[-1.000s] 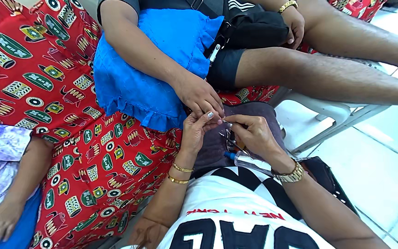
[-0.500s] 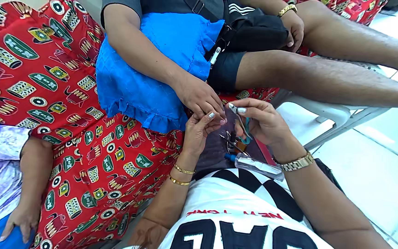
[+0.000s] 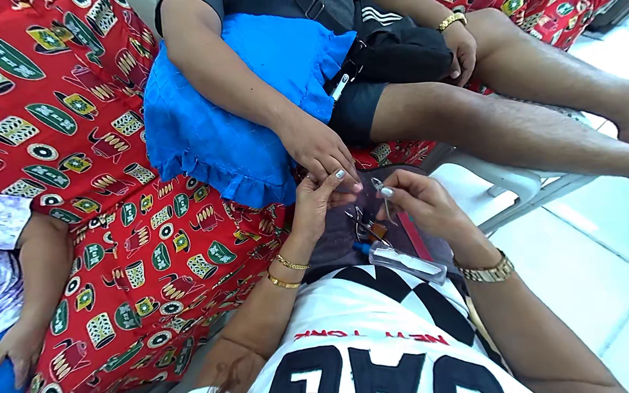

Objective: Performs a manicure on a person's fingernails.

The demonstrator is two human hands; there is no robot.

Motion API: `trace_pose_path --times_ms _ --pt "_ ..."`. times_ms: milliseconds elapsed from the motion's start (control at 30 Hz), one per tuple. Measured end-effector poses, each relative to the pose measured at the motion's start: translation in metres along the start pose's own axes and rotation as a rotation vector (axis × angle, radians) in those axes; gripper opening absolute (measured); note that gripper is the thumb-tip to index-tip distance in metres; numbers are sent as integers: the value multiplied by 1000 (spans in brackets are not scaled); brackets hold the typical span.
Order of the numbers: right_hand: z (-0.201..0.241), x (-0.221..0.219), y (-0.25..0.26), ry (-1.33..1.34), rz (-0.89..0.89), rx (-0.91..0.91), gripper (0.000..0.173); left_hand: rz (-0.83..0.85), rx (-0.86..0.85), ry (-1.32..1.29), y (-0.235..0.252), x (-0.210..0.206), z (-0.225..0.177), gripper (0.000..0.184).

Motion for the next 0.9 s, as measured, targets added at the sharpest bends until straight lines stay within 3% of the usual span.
trace_pose_path --times_ms 133,233,900 --pt "9 -7 -6 -346 -156 100 24 -6 16 -41 0 -4 1 6" --pt "13 -12 -8 -460 -192 134 26 -18 21 -59 1 -5 2 6" --pt "20 -18 -3 -585 -277 153 28 -37 7 -80 1 -7 3 7"
Point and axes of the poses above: each hand's wrist, its own y-axis towards the middle knuckle, its own x-axis out of the back of the hand, z = x × y, the point moved 2 cm from there along y, towards the middle knuckle, and after that the axes turned 14 degrees about -y, right-handed, at the moved point
